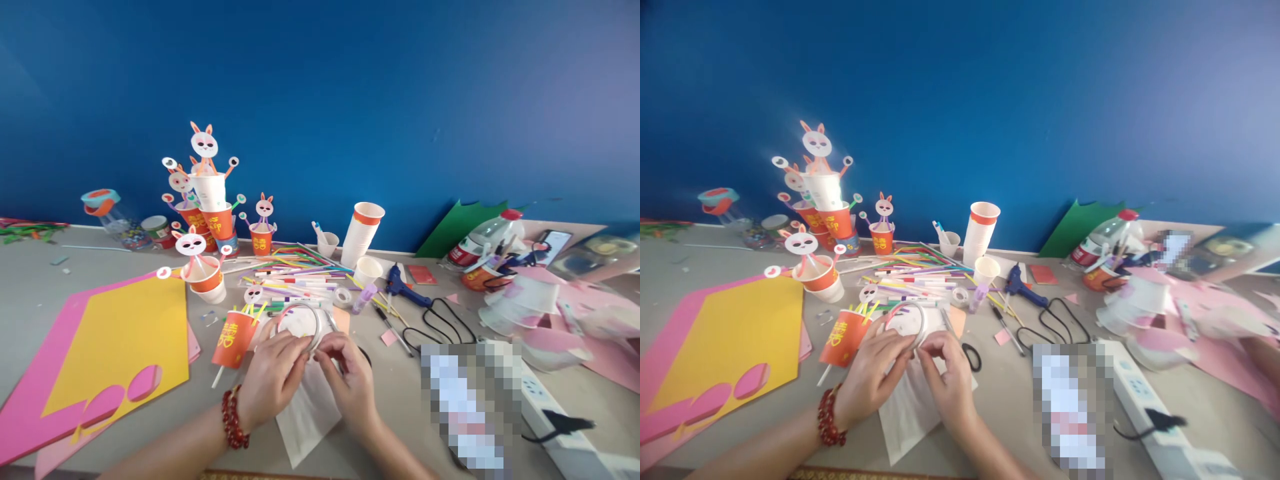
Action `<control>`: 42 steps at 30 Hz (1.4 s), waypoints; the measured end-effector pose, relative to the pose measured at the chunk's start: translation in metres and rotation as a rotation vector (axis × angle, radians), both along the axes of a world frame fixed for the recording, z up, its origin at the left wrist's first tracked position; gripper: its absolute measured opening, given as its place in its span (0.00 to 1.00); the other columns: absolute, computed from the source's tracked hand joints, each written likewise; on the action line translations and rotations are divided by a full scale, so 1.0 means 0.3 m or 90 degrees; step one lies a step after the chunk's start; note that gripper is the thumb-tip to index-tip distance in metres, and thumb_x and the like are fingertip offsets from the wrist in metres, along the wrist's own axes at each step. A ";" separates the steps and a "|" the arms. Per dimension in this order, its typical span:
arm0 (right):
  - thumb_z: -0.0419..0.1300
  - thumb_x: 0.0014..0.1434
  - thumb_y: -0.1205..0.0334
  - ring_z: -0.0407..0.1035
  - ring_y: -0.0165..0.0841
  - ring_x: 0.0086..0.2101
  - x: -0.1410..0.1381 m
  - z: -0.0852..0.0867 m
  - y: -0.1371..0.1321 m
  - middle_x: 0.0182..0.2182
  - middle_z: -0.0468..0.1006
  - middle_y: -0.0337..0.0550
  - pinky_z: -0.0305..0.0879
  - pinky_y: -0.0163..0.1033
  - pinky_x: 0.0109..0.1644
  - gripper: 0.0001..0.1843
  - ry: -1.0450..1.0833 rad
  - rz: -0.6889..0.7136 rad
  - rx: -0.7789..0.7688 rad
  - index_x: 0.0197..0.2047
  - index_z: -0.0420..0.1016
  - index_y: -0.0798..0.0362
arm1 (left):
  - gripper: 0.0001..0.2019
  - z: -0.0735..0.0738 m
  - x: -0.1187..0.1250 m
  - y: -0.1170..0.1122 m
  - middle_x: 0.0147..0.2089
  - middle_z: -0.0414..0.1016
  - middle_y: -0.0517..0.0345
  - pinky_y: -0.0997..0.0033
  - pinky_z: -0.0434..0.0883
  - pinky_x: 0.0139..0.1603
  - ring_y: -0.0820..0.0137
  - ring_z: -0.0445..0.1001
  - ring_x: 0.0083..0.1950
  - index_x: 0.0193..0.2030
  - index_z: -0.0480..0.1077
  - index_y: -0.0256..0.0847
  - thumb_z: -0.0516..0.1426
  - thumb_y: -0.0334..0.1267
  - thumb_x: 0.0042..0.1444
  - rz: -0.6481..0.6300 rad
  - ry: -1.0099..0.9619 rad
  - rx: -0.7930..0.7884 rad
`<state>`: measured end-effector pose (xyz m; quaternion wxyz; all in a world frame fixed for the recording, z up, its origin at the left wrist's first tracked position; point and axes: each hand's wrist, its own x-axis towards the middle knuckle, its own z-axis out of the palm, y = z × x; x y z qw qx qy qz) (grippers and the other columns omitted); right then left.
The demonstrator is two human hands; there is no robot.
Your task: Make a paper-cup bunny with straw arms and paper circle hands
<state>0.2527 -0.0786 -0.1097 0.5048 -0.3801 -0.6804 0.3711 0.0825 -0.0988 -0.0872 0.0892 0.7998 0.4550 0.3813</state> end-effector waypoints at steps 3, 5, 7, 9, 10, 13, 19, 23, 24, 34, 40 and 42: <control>0.59 0.64 0.66 0.72 0.32 0.36 0.000 -0.007 0.001 0.37 0.74 0.41 0.70 0.37 0.40 0.06 0.013 -0.016 -0.030 0.44 0.70 0.49 | 0.12 0.005 -0.001 -0.001 0.40 0.77 0.54 0.49 0.56 0.63 0.64 0.75 0.40 0.52 0.67 0.40 0.52 0.29 0.63 0.003 -0.010 -0.001; 0.59 0.64 0.66 0.71 0.33 0.36 0.001 -0.007 0.004 0.37 0.75 0.42 0.69 0.37 0.40 0.05 -0.004 -0.007 -0.034 0.44 0.71 0.50 | 0.12 0.007 -0.001 -0.001 0.39 0.77 0.54 0.49 0.57 0.63 0.65 0.75 0.40 0.52 0.68 0.40 0.52 0.28 0.63 -0.002 -0.014 -0.007; 0.59 0.64 0.66 0.70 0.33 0.36 0.002 -0.003 0.007 0.34 0.74 0.41 0.68 0.37 0.40 0.01 -0.019 0.008 -0.022 0.39 0.71 0.50 | 0.12 0.008 -0.002 0.000 0.38 0.77 0.55 0.50 0.58 0.61 0.65 0.74 0.39 0.51 0.68 0.40 0.52 0.29 0.62 -0.008 -0.017 -0.014; 0.59 0.64 0.66 0.69 0.33 0.34 0.004 0.002 0.008 0.33 0.73 0.40 0.67 0.37 0.39 0.03 -0.023 0.018 -0.007 0.37 0.70 0.51 | 0.11 0.006 -0.003 0.001 0.38 0.77 0.55 0.51 0.59 0.60 0.65 0.74 0.39 0.51 0.68 0.40 0.52 0.29 0.62 -0.011 -0.024 -0.018; 0.58 0.64 0.67 0.69 0.32 0.34 0.006 0.003 0.007 0.33 0.73 0.40 0.67 0.37 0.38 0.03 -0.022 0.019 0.003 0.36 0.70 0.51 | 0.11 0.005 -0.004 0.002 0.38 0.77 0.55 0.52 0.60 0.58 0.65 0.74 0.39 0.51 0.68 0.39 0.52 0.29 0.62 -0.010 -0.028 -0.021; 0.58 0.63 0.68 0.69 0.33 0.36 0.006 0.003 0.003 0.34 0.72 0.41 0.67 0.37 0.39 0.03 -0.017 0.007 0.030 0.37 0.70 0.51 | 0.10 0.001 -0.007 0.006 0.37 0.77 0.55 0.55 0.61 0.55 0.66 0.74 0.38 0.50 0.68 0.39 0.52 0.29 0.63 -0.005 -0.036 -0.035; 0.61 0.61 0.67 0.71 0.32 0.33 0.001 -0.003 0.004 0.36 0.74 0.41 0.69 0.37 0.39 0.08 -0.034 0.023 0.008 0.45 0.69 0.50 | 0.11 0.001 -0.014 0.013 0.40 0.78 0.53 0.55 0.61 0.54 0.64 0.74 0.39 0.50 0.69 0.39 0.52 0.30 0.63 -0.012 -0.027 -0.043; 0.59 0.63 0.68 0.71 0.31 0.34 0.008 -0.001 0.002 0.34 0.75 0.40 0.68 0.36 0.39 0.04 -0.042 0.029 0.012 0.40 0.72 0.50 | 0.12 0.002 -0.017 0.011 0.39 0.78 0.53 0.56 0.61 0.52 0.64 0.74 0.39 0.51 0.70 0.38 0.51 0.29 0.63 -0.020 -0.029 -0.034; 0.59 0.63 0.68 0.71 0.32 0.34 0.010 0.000 0.001 0.34 0.75 0.40 0.67 0.36 0.39 0.04 -0.039 0.030 0.010 0.39 0.72 0.50 | 0.13 0.003 -0.017 0.011 0.39 0.78 0.53 0.56 0.62 0.51 0.65 0.73 0.39 0.51 0.70 0.39 0.51 0.29 0.63 -0.024 -0.032 -0.034; 0.58 0.62 0.71 0.70 0.34 0.35 0.001 0.027 -0.001 0.32 0.73 0.41 0.67 0.40 0.40 0.06 -0.028 0.047 0.094 0.37 0.70 0.50 | 0.15 0.016 -0.022 0.010 0.36 0.76 0.55 0.57 0.62 0.48 0.64 0.71 0.37 0.51 0.72 0.42 0.50 0.29 0.61 -0.041 -0.061 -0.035; 0.58 0.60 0.75 0.70 0.35 0.35 0.009 0.033 -0.009 0.32 0.74 0.41 0.67 0.41 0.40 0.11 -0.045 0.027 0.184 0.41 0.69 0.49 | 0.14 0.012 -0.008 0.003 0.37 0.78 0.57 0.60 0.63 0.48 0.67 0.74 0.38 0.49 0.73 0.43 0.51 0.28 0.62 -0.067 -0.190 -0.062; 0.58 0.59 0.76 0.71 0.36 0.35 0.013 0.030 -0.009 0.33 0.74 0.42 0.68 0.43 0.40 0.12 -0.048 0.032 0.206 0.41 0.69 0.49 | 0.13 0.011 0.002 -0.003 0.37 0.78 0.56 0.60 0.64 0.49 0.67 0.74 0.38 0.48 0.74 0.42 0.51 0.28 0.62 -0.068 -0.233 -0.091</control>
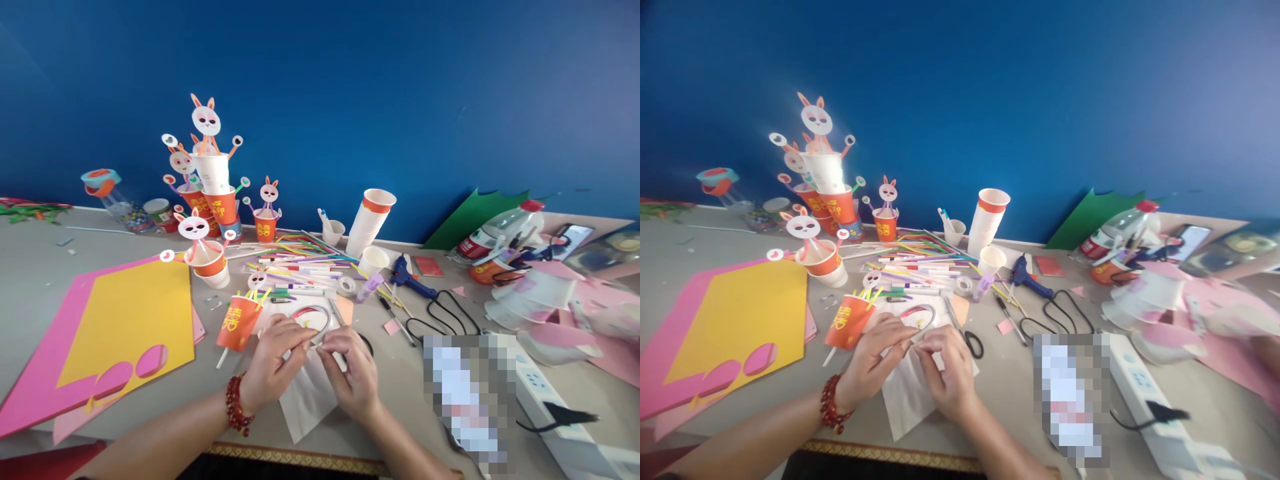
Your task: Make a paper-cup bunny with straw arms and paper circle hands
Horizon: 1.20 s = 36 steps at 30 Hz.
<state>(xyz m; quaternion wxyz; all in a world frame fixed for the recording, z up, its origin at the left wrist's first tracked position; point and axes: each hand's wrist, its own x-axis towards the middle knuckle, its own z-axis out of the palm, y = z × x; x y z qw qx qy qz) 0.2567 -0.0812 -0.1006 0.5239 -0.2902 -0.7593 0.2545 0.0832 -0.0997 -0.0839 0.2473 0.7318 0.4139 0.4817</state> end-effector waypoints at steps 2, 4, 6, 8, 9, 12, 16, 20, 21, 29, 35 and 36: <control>0.58 0.58 0.77 0.71 0.37 0.35 0.001 0.000 -0.002 0.33 0.75 0.43 0.68 0.44 0.40 0.14 -0.011 0.003 0.017 0.42 0.69 0.48 | 0.13 -0.001 0.009 -0.006 0.36 0.78 0.55 0.60 0.64 0.49 0.66 0.75 0.38 0.46 0.75 0.42 0.51 0.29 0.63 0.003 -0.033 -0.027; 0.58 0.58 0.78 0.71 0.37 0.35 0.000 0.004 -0.009 0.33 0.76 0.43 0.68 0.44 0.39 0.15 -0.025 0.003 0.033 0.43 0.69 0.48 | 0.12 -0.002 0.010 -0.009 0.33 0.77 0.56 0.60 0.66 0.47 0.66 0.74 0.37 0.45 0.76 0.41 0.51 0.30 0.63 0.004 -0.059 -0.049; 0.58 0.58 0.77 0.71 0.37 0.34 0.002 0.011 -0.015 0.33 0.76 0.43 0.69 0.45 0.39 0.15 -0.023 0.001 0.051 0.43 0.69 0.47 | 0.12 -0.003 0.001 -0.004 0.29 0.75 0.57 0.63 0.68 0.43 0.67 0.72 0.35 0.44 0.77 0.40 0.52 0.33 0.63 0.024 -0.093 -0.087; 0.57 0.60 0.75 0.71 0.37 0.33 0.016 0.017 -0.012 0.32 0.75 0.43 0.69 0.45 0.38 0.13 0.020 -0.023 0.049 0.43 0.69 0.47 | 0.12 0.000 -0.016 0.005 0.26 0.70 0.60 0.68 0.67 0.35 0.69 0.70 0.30 0.45 0.77 0.39 0.52 0.35 0.64 0.076 -0.148 -0.150; 0.56 0.61 0.74 0.71 0.37 0.33 0.028 0.019 -0.005 0.32 0.74 0.43 0.69 0.45 0.37 0.11 0.053 -0.048 0.032 0.43 0.68 0.47 | 0.13 0.005 -0.025 0.009 0.25 0.68 0.61 0.70 0.66 0.32 0.70 0.68 0.29 0.45 0.76 0.39 0.51 0.36 0.64 0.108 -0.180 -0.182; 0.55 0.63 0.68 0.71 0.38 0.36 0.080 0.017 0.048 0.33 0.73 0.44 0.69 0.43 0.38 0.05 0.046 -0.122 -0.066 0.40 0.68 0.48 | 0.13 0.024 -0.040 0.012 0.29 0.69 0.59 0.68 0.68 0.38 0.69 0.69 0.33 0.48 0.74 0.39 0.50 0.38 0.66 0.119 -0.214 -0.162; 0.59 0.61 0.65 0.73 0.37 0.38 0.132 0.011 0.121 0.41 0.78 0.45 0.70 0.42 0.41 0.10 -0.268 -0.065 -0.145 0.47 0.72 0.48 | 0.12 0.028 -0.034 0.003 0.33 0.72 0.56 0.66 0.68 0.45 0.67 0.70 0.39 0.47 0.72 0.39 0.49 0.39 0.68 0.072 -0.197 -0.102; 0.57 0.53 0.76 0.73 0.39 0.41 0.124 0.000 0.126 0.40 0.79 0.43 0.69 0.42 0.44 0.21 -0.455 -0.039 -0.129 0.49 0.72 0.47 | 0.14 -0.007 -0.036 0.007 0.35 0.75 0.56 0.70 0.69 0.37 0.71 0.67 0.32 0.56 0.67 0.38 0.49 0.40 0.68 0.084 -0.244 -0.155; 0.57 0.52 0.77 0.73 0.40 0.40 0.116 -0.005 0.121 0.39 0.79 0.43 0.69 0.43 0.44 0.23 -0.482 -0.038 -0.124 0.49 0.71 0.48 | 0.16 -0.016 -0.038 0.008 0.36 0.76 0.54 0.70 0.69 0.36 0.72 0.67 0.32 0.58 0.66 0.38 0.50 0.41 0.68 0.076 -0.249 -0.164; 0.53 0.50 0.80 0.72 0.40 0.41 0.084 -0.056 0.106 0.40 0.78 0.47 0.68 0.42 0.44 0.29 -0.487 -0.020 -0.081 0.54 0.66 0.51 | 0.15 -0.033 -0.036 0.003 0.37 0.80 0.51 0.71 0.70 0.32 0.72 0.71 0.29 0.55 0.58 0.39 0.53 0.43 0.66 0.036 -0.304 -0.258; 0.52 0.45 0.81 0.72 0.40 0.38 0.084 -0.062 0.105 0.38 0.77 0.45 0.69 0.43 0.43 0.33 -0.451 -0.027 -0.068 0.55 0.64 0.50 | 0.13 -0.049 -0.034 0.003 0.37 0.79 0.54 0.71 0.70 0.33 0.73 0.70 0.28 0.55 0.57 0.42 0.52 0.41 0.67 0.025 -0.301 -0.248; 0.52 0.45 0.81 0.72 0.40 0.39 0.084 -0.060 0.105 0.38 0.77 0.45 0.68 0.42 0.43 0.34 -0.452 -0.027 -0.070 0.56 0.64 0.50 | 0.13 -0.052 -0.035 0.004 0.38 0.78 0.54 0.71 0.70 0.33 0.74 0.70 0.28 0.55 0.58 0.42 0.51 0.41 0.67 0.020 -0.298 -0.232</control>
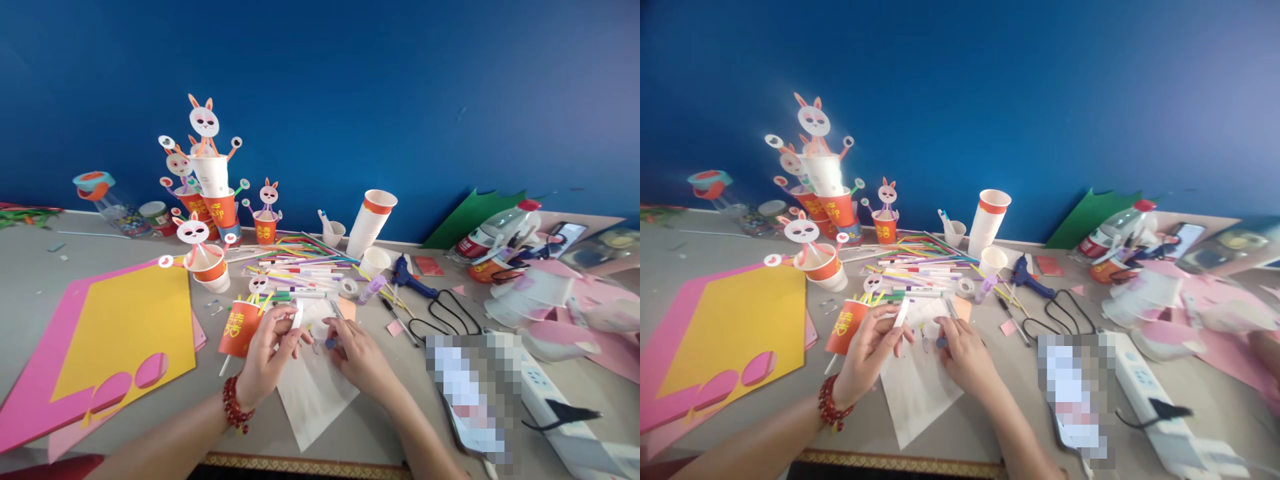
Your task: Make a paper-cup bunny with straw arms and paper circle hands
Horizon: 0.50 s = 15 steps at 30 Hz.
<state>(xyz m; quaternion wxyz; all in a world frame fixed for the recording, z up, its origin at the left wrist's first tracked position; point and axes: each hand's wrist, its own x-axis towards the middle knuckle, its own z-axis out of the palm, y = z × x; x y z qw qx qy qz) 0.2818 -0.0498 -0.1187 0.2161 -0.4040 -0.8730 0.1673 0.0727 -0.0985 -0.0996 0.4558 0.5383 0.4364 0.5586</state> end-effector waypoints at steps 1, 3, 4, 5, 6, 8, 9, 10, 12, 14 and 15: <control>0.52 0.45 0.81 0.72 0.40 0.39 0.000 0.001 -0.001 0.38 0.77 0.45 0.68 0.42 0.43 0.35 -0.003 -0.001 -0.003 0.56 0.63 0.50 | 0.12 -0.003 -0.001 0.001 0.38 0.78 0.54 0.71 0.71 0.33 0.74 0.70 0.28 0.55 0.60 0.42 0.51 0.40 0.68 -0.003 0.005 0.017; 0.51 0.45 0.81 0.72 0.40 0.39 -0.001 0.003 -0.002 0.39 0.77 0.45 0.68 0.42 0.43 0.36 -0.012 -0.008 -0.014 0.57 0.62 0.50 | 0.10 -0.006 -0.005 0.004 0.39 0.77 0.54 0.71 0.71 0.33 0.75 0.69 0.27 0.53 0.63 0.41 0.50 0.39 0.68 -0.011 0.023 0.046; 0.51 0.45 0.81 0.72 0.39 0.38 -0.001 0.004 -0.002 0.40 0.77 0.45 0.69 0.41 0.42 0.36 -0.015 -0.010 -0.022 0.58 0.62 0.50 | 0.10 -0.007 -0.006 0.006 0.39 0.76 0.55 0.72 0.71 0.32 0.76 0.69 0.27 0.52 0.65 0.41 0.49 0.39 0.68 -0.012 0.041 0.053; 0.51 0.46 0.81 0.72 0.38 0.37 -0.001 0.005 -0.003 0.40 0.77 0.45 0.69 0.40 0.40 0.36 -0.016 -0.012 -0.030 0.58 0.61 0.49 | 0.10 -0.007 -0.008 0.007 0.38 0.76 0.55 0.73 0.71 0.32 0.76 0.68 0.27 0.51 0.67 0.41 0.49 0.39 0.68 -0.012 0.066 0.053; 0.51 0.46 0.81 0.72 0.37 0.36 -0.001 0.006 -0.003 0.40 0.77 0.44 0.68 0.39 0.39 0.36 -0.015 -0.014 -0.038 0.58 0.61 0.49 | 0.10 -0.007 -0.009 0.008 0.38 0.75 0.55 0.73 0.71 0.31 0.75 0.69 0.27 0.50 0.68 0.41 0.50 0.39 0.68 -0.009 0.096 0.051; 0.51 0.46 0.80 0.72 0.36 0.34 -0.002 0.009 -0.003 0.40 0.77 0.44 0.68 0.37 0.37 0.36 -0.007 -0.017 -0.045 0.59 0.62 0.49 | 0.10 -0.005 -0.012 0.009 0.38 0.76 0.55 0.74 0.71 0.31 0.73 0.71 0.30 0.49 0.70 0.42 0.50 0.39 0.67 0.006 0.160 0.045; 0.51 0.46 0.80 0.72 0.36 0.35 -0.003 0.012 -0.003 0.40 0.77 0.44 0.69 0.38 0.38 0.36 -0.003 -0.020 -0.043 0.58 0.62 0.49 | 0.10 -0.004 -0.012 0.010 0.39 0.76 0.55 0.74 0.71 0.32 0.71 0.72 0.32 0.49 0.70 0.42 0.51 0.39 0.67 0.015 0.191 0.046; 0.51 0.46 0.80 0.72 0.37 0.36 -0.003 0.014 -0.002 0.40 0.77 0.45 0.69 0.38 0.39 0.36 0.000 -0.024 -0.040 0.58 0.62 0.49 | 0.10 -0.003 -0.013 0.010 0.39 0.76 0.54 0.74 0.72 0.33 0.70 0.74 0.34 0.48 0.70 0.42 0.51 0.39 0.66 0.022 0.219 0.052; 0.52 0.45 0.79 0.72 0.38 0.38 -0.004 0.017 -0.002 0.39 0.77 0.45 0.69 0.40 0.40 0.34 -0.003 -0.030 -0.033 0.56 0.64 0.50 | 0.09 -0.001 -0.014 0.010 0.42 0.76 0.53 0.72 0.73 0.38 0.68 0.75 0.39 0.48 0.70 0.42 0.51 0.38 0.66 0.032 0.266 0.073; 0.52 0.45 0.79 0.72 0.39 0.37 -0.004 0.018 -0.001 0.38 0.77 0.45 0.69 0.40 0.40 0.33 -0.014 -0.033 -0.029 0.55 0.65 0.50 | 0.09 0.001 -0.015 0.010 0.43 0.76 0.53 0.70 0.73 0.43 0.67 0.75 0.42 0.48 0.70 0.42 0.51 0.36 0.66 0.034 0.296 0.094; 0.52 0.45 0.79 0.72 0.39 0.37 -0.003 0.017 -0.001 0.37 0.77 0.45 0.69 0.40 0.39 0.33 -0.019 -0.032 -0.027 0.55 0.65 0.50 | 0.09 0.002 -0.015 0.010 0.44 0.76 0.53 0.69 0.73 0.44 0.67 0.75 0.43 0.49 0.70 0.42 0.50 0.36 0.66 0.033 0.303 0.099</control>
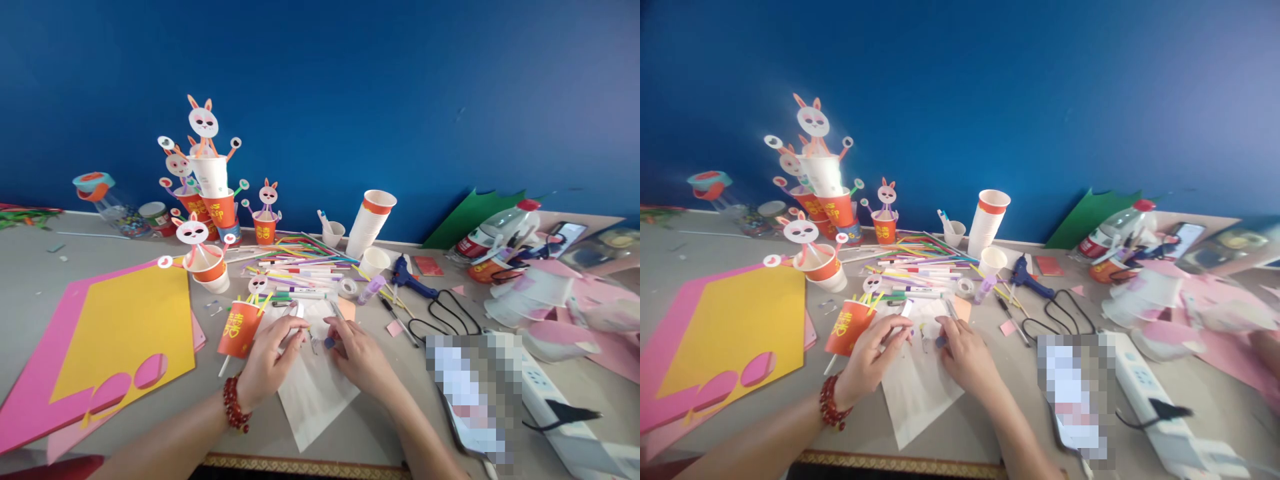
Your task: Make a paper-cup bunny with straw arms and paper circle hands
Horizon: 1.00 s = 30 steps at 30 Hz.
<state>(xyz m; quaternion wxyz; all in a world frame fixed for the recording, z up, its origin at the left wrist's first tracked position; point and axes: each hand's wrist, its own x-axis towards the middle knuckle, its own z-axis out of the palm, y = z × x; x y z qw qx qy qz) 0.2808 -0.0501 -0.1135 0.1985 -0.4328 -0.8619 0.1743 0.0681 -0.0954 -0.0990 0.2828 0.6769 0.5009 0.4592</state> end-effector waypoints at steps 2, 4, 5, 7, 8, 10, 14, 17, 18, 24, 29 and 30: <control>0.52 0.44 0.80 0.71 0.39 0.35 0.001 -0.004 0.000 0.36 0.76 0.44 0.68 0.40 0.38 0.34 -0.001 0.005 0.004 0.55 0.64 0.50 | 0.09 0.002 -0.001 0.000 0.45 0.76 0.53 0.69 0.73 0.45 0.67 0.75 0.44 0.50 0.69 0.43 0.50 0.35 0.66 -0.004 0.006 0.004; 0.52 0.43 0.80 0.71 0.39 0.35 0.002 -0.009 -0.001 0.36 0.76 0.44 0.68 0.40 0.38 0.36 0.005 0.013 0.011 0.57 0.62 0.51 | 0.09 0.004 -0.002 0.000 0.45 0.76 0.53 0.70 0.73 0.45 0.67 0.75 0.44 0.50 0.69 0.43 0.50 0.34 0.66 -0.004 0.007 0.006; 0.51 0.43 0.80 0.71 0.39 0.35 0.003 -0.012 -0.001 0.36 0.76 0.45 0.68 0.40 0.37 0.36 0.009 0.019 0.015 0.57 0.62 0.51 | 0.09 0.005 -0.003 0.001 0.45 0.76 0.53 0.70 0.73 0.45 0.67 0.75 0.44 0.50 0.68 0.43 0.50 0.34 0.66 -0.003 0.007 0.008; 0.51 0.43 0.80 0.71 0.39 0.35 0.003 -0.015 -0.002 0.35 0.75 0.45 0.68 0.40 0.37 0.37 0.017 0.027 0.019 0.58 0.61 0.52 | 0.09 0.004 -0.004 0.001 0.46 0.76 0.52 0.70 0.72 0.45 0.67 0.75 0.45 0.50 0.68 0.43 0.50 0.33 0.66 -0.006 0.005 0.009; 0.51 0.43 0.80 0.71 0.38 0.34 0.004 -0.016 -0.003 0.36 0.75 0.45 0.68 0.40 0.37 0.38 0.021 0.028 0.015 0.59 0.61 0.51 | 0.10 0.004 -0.004 0.002 0.46 0.76 0.52 0.70 0.72 0.45 0.67 0.75 0.45 0.50 0.68 0.43 0.50 0.33 0.66 -0.009 0.003 0.009; 0.51 0.44 0.80 0.71 0.36 0.32 0.003 -0.015 -0.003 0.36 0.75 0.44 0.68 0.39 0.36 0.38 0.033 0.026 -0.009 0.59 0.61 0.50 | 0.09 0.001 -0.003 0.002 0.46 0.75 0.53 0.70 0.72 0.46 0.67 0.75 0.46 0.50 0.69 0.43 0.51 0.32 0.66 -0.016 0.002 0.011; 0.52 0.50 0.78 0.71 0.34 0.31 0.002 -0.010 -0.002 0.35 0.74 0.40 0.69 0.38 0.35 0.32 0.100 0.005 -0.088 0.58 0.61 0.48 | 0.09 0.000 -0.003 0.004 0.44 0.75 0.54 0.71 0.71 0.44 0.67 0.74 0.45 0.48 0.69 0.43 0.51 0.31 0.65 -0.025 0.006 -0.001; 0.56 0.56 0.73 0.72 0.33 0.35 -0.003 0.002 -0.006 0.37 0.73 0.40 0.71 0.39 0.40 0.29 0.231 0.003 -0.148 0.59 0.59 0.46 | 0.07 0.008 -0.002 0.006 0.42 0.74 0.55 0.72 0.71 0.41 0.68 0.73 0.42 0.47 0.69 0.42 0.51 0.33 0.65 -0.040 0.020 -0.010; 0.57 0.57 0.71 0.72 0.33 0.35 -0.007 0.009 -0.010 0.38 0.73 0.40 0.71 0.39 0.42 0.29 0.279 0.011 -0.169 0.60 0.58 0.46 | 0.06 0.011 -0.002 0.006 0.41 0.74 0.55 0.71 0.70 0.41 0.69 0.73 0.40 0.46 0.69 0.42 0.52 0.34 0.65 -0.048 0.030 -0.013; 0.58 0.57 0.72 0.72 0.31 0.36 -0.053 0.089 -0.033 0.44 0.69 0.42 0.71 0.41 0.45 0.33 0.335 0.058 -0.210 0.63 0.56 0.42 | 0.04 0.020 0.004 0.003 0.34 0.71 0.59 0.73 0.66 0.36 0.71 0.69 0.34 0.38 0.70 0.40 0.54 0.35 0.63 -0.096 0.032 -0.038; 0.58 0.56 0.74 0.72 0.31 0.35 -0.091 0.135 -0.022 0.44 0.69 0.41 0.70 0.42 0.46 0.35 0.314 0.080 -0.169 0.63 0.56 0.42 | 0.04 0.015 -0.003 0.005 0.34 0.72 0.59 0.73 0.66 0.37 0.71 0.69 0.34 0.36 0.69 0.39 0.53 0.33 0.61 -0.074 -0.008 -0.067; 0.58 0.56 0.74 0.72 0.31 0.36 -0.096 0.139 -0.019 0.45 0.69 0.42 0.70 0.42 0.46 0.36 0.325 0.082 -0.163 0.64 0.55 0.42 | 0.04 0.016 -0.006 0.007 0.33 0.71 0.59 0.73 0.66 0.37 0.71 0.69 0.33 0.36 0.69 0.39 0.53 0.33 0.60 -0.064 -0.018 -0.078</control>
